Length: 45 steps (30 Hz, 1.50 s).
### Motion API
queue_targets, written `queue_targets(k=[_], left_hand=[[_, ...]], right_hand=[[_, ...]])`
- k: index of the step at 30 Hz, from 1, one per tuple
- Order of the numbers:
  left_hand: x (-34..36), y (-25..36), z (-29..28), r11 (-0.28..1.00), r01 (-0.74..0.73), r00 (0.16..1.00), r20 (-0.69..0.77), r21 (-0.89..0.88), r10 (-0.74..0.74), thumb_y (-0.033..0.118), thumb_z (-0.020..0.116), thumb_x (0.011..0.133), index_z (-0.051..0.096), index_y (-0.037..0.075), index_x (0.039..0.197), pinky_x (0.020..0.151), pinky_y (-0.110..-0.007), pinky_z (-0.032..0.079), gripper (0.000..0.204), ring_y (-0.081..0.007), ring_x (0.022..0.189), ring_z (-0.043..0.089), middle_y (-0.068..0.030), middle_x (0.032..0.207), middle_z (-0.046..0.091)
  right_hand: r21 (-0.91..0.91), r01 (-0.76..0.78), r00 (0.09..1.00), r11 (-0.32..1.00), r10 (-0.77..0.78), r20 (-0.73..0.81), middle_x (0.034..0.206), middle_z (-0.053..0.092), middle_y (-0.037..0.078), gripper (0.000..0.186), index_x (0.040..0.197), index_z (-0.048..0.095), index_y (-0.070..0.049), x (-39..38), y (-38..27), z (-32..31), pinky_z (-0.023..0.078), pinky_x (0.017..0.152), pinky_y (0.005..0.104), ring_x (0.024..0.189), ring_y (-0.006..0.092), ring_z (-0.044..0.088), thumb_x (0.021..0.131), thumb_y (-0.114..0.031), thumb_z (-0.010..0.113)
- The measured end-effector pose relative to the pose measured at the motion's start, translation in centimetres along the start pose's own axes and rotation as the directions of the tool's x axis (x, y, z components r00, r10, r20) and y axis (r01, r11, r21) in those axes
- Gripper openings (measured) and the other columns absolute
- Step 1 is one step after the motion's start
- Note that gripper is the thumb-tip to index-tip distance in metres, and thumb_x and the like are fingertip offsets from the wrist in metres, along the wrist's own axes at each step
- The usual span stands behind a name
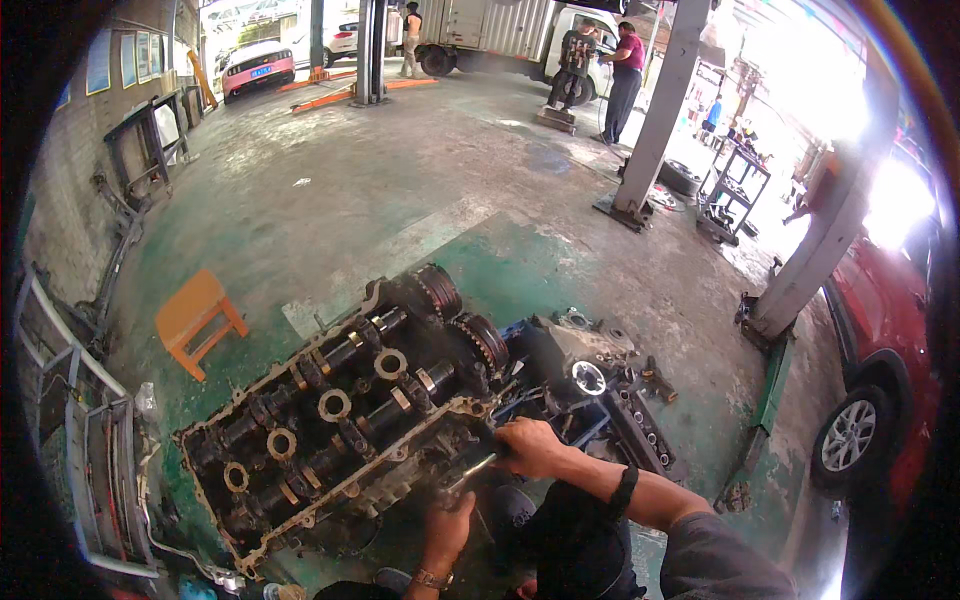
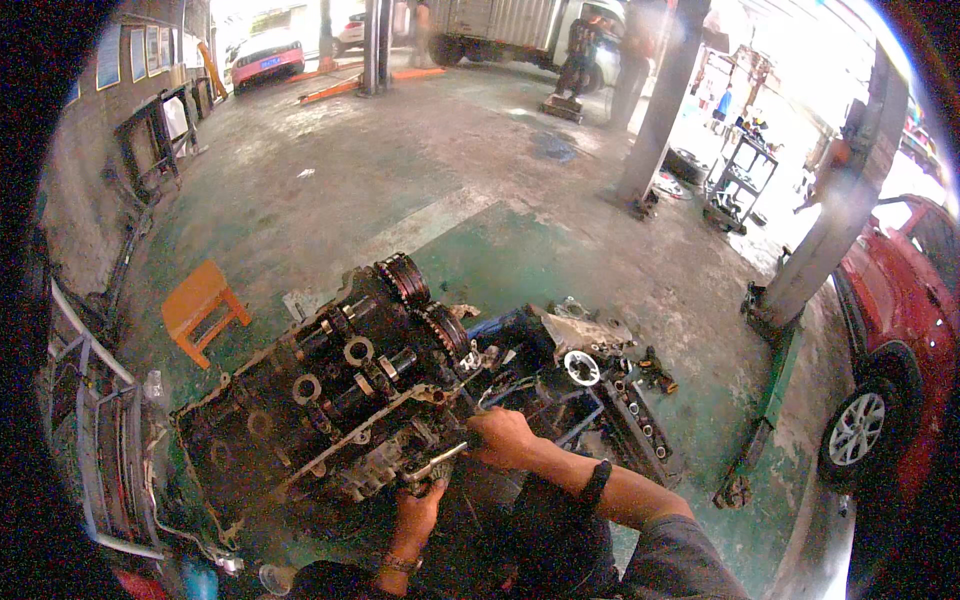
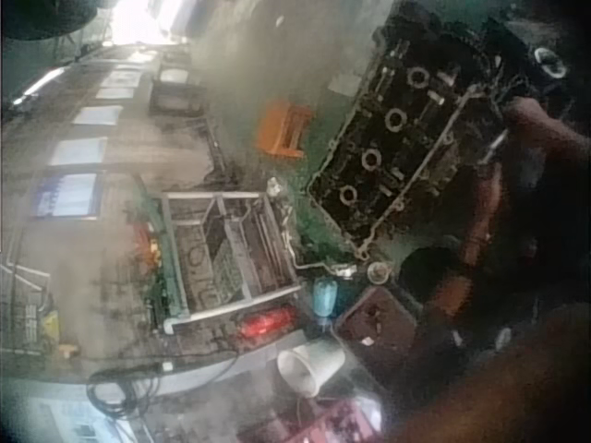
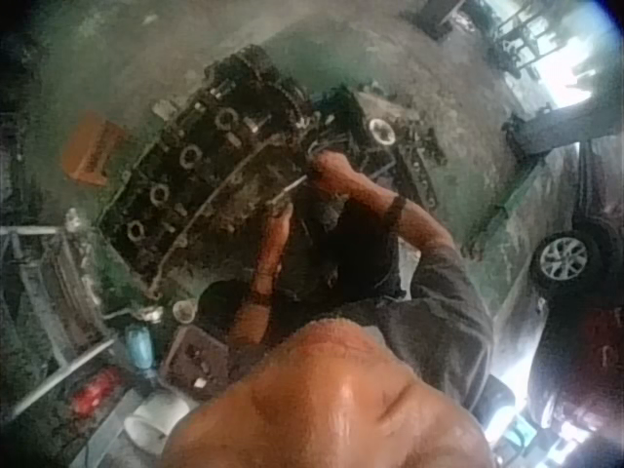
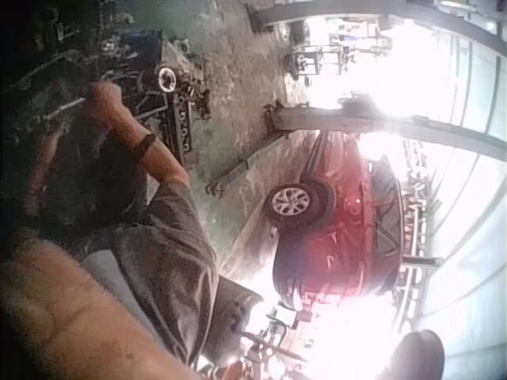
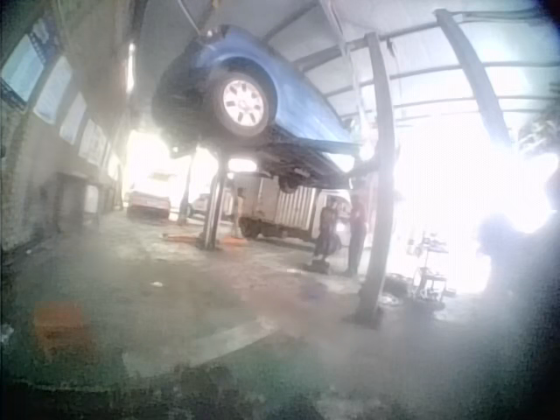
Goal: The person uses a ratchet wrench to tighten bolts on a disassembled engine block resting on a stand. The hands repeatedly position the wrench, apply torque, and reposition to different bolt locations across the engine surface.
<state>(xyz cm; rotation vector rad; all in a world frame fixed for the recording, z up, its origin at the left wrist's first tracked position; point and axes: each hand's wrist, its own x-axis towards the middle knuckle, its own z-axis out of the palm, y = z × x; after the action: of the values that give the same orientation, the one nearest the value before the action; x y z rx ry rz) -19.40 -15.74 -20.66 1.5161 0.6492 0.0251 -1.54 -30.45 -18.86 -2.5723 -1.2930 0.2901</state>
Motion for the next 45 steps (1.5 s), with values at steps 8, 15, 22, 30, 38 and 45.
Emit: queue_targets(k=[8,15,22,30,38,45], left_hand=[[0.3,-1.0,0.3,0.983,-0.183,0.982,-0.031,0.033,0.184,0.019,0.065,0.09,0.065,-0.001,0.101,0.074,-0.038,0.048,0.023,-0.0238,0.081,0.063,-0.012,0.09,0.069],[1.1,-2.7,0.2,0.971,-0.222,0.975,0.029,0.089,0.221,0.029,0.065,0.091,0.065,0.003,0.113,0.085,-0.039,0.048,0.035,-0.028,0.094,0.064,-0.013,0.105,0.069],[0.7,-2.0,0.7,0.965,-0.196,0.98,0.002,0.175,0.199,0.04,0.06,0.093,0.067,0.008,0.104,0.067,-0.043,0.05,0.034,-0.0313,0.071,0.065,-0.0147,0.079,0.068],[0.7,-1.6,0.5,0.969,-0.151,0.988,0.008,0.197,0.152,0.038,0.065,0.09,0.069,0.007,0.095,0.052,-0.041,0.045,0.031,-0.0293,0.054,0.06,-0.0126,0.066,0.065],[0.9,-2.6,1.0,0.956,-0.239,0.968,-0.03,0.168,0.247,0.032,0.068,0.088,0.068,0.006,0.094,0.052,-0.042,0.045,0.027,-0.0304,0.055,0.059,-0.0141,0.069,0.066],[1.9,-4.5,1.9,0.967,-0.243,0.969,-0.018,0.08,0.246,0.03,0.067,0.088,0.067,0.006,0.102,0.07,-0.042,0.051,0.027,-0.0319,0.077,0.067,-0.014,0.088,0.071]], right_hand=[[-0.007,0.01,1.0,1.0,-0.01,0.004,0.088,0.065,0.016,0.04,0.095,0.063,-0.01,-0.1,-0.3,-0.4,0.051,0.074,0.0505,0.09,0.0392,0.062,0.074,-0.042,0.072],[-0.052,-0.072,0.996,0.996,0.074,0.046,0.086,0.065,0.016,0.031,0.086,0.065,-0.009,0.1,-0.8,-0.9,0.051,0.072,0.0478,0.087,0.0383,0.063,0.072,-0.036,0.072],[0.034,-0.007,0.999,0.999,0.008,-0.04,0.081,0.062,0.016,0.028,0.08,0.06,-0.006,-0.1,-0.9,-1.1,0.048,0.07,0.0475,0.082,0.0391,0.059,0.066,-0.023,0.077],[0.059,0.023,0.994,0.998,-0.017,-0.112,0.077,0.059,0.015,0.027,0.075,0.056,-0.005,0.0,-0.7,-0.5,0.045,0.065,0.0476,0.079,0.0396,0.057,0.066,-0.019,0.077],[0.088,0.039,0.993,0.995,-0.028,-0.116,0.077,0.058,0.016,0.029,0.076,0.054,-0.004,-0.1,-0.4,-0.2,0.044,0.063,0.048,0.076,0.0401,0.055,0.067,-0.02,0.077],[0.072,-0.009,0.998,0.997,0.014,-0.067,0.078,0.058,0.017,0.031,0.077,0.054,-0.004,0.0,-0.2,-0.2,0.044,0.066,0.0473,0.079,0.0404,0.056,0.066,-0.02,0.078]])
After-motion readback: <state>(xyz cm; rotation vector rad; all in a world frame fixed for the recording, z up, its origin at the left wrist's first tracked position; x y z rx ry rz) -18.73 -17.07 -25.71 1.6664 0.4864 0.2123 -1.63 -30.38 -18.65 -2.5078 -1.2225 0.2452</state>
